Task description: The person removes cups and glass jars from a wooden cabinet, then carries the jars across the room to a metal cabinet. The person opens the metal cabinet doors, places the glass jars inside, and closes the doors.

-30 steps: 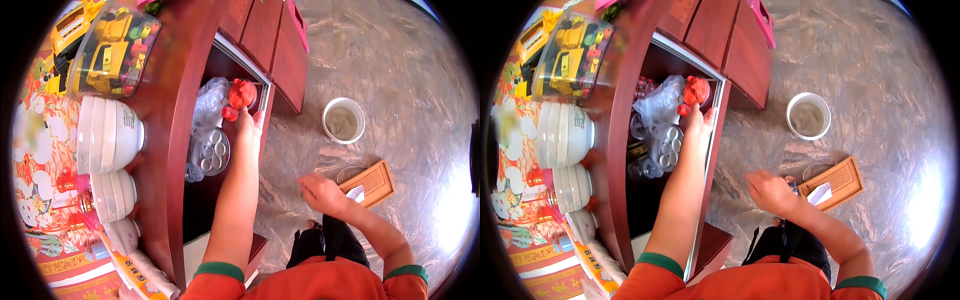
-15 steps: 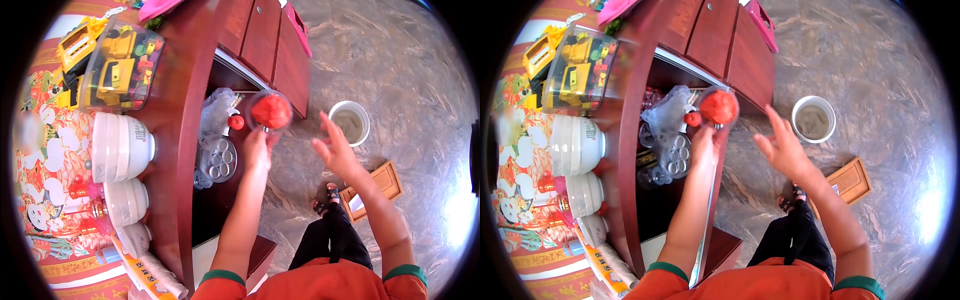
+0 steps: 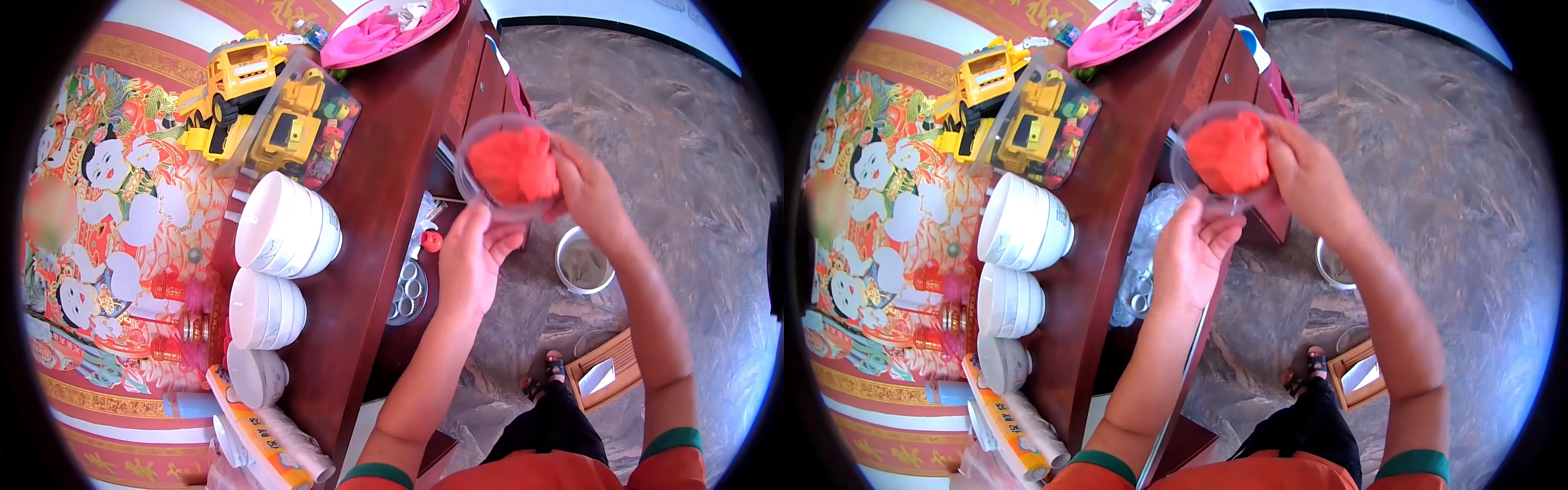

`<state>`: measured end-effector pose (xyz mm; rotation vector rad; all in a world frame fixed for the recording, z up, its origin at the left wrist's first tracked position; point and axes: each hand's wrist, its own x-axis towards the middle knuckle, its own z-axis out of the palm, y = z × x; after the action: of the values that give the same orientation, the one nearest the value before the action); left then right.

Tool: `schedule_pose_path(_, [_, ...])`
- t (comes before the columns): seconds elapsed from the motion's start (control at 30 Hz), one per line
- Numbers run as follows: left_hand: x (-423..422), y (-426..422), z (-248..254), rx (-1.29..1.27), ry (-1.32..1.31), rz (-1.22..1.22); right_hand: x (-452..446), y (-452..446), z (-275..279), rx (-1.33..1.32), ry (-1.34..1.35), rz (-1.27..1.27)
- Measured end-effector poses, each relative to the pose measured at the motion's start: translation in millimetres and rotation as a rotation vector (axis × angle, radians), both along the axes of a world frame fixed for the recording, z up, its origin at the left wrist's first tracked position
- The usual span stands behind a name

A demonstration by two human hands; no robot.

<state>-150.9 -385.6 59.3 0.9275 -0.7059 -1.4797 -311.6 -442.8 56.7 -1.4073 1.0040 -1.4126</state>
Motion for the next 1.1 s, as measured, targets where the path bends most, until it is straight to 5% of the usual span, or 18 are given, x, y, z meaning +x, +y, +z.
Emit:
schedule_pose_path(0.13, [10.2, 13.2, -15.9, 0.004, -0.018, 0.031, 11.1, -29.1, 61.0, 0.124, 0.033, 0.109])
schedule_pose_path(0.27, [46.2, 10.1, -89.4, 0.223, -0.623, 0.170, 80.6, -85.8, 112.7, 0.038, 0.352, 0.145])
schedule_pose_path(0.37, [124.4, -14.2, -176.9, 0.173, -1.054, 0.314, 108.4, -154.6, 76.7, -0.756, 1.127, 0.116])
schedule_pose_path(0.47, [164.2, -31.4, -191.6, 0.163, -1.707, 0.512, 98.1, -171.8, 60.4, -1.258, 0.817, 0.247])
schedule_pose_path(0.5, [170.1, -35.2, -187.6, 0.248, -1.778, 0.503, 127.9, -212.4, 51.0, -1.231, 0.654, 0.543])
schedule_pose_path(0.63, [192.4, -56.5, -183.5, 0.471, -2.021, 0.351, 102.8, -98.0, 66.5, -0.394, 0.253, 0.198])
schedule_pose_path(0.73, [202.6, -75.4, -181.5, 0.511, -2.080, 0.232, 80.3, -77.4, 7.1, -0.219, -0.215, 0.221])
schedule_pose_path(0.87, [254.9, -94.0, -214.2, 0.419, -2.253, 0.290, 43.0, -28.8, -56.9, 0.091, -0.139, 0.073])
schedule_pose_path(0.97, [299.8, -99.2, -240.7, 0.247, -2.218, 0.599, 23.2, -6.6, -102.1, 0.219, -0.077, 0.088])
schedule_pose_path(1.1, [382.1, -116.1, -271.2, -0.173, -1.652, 0.763, 13.7, 19.1, -149.6, 0.448, -0.117, 0.063])
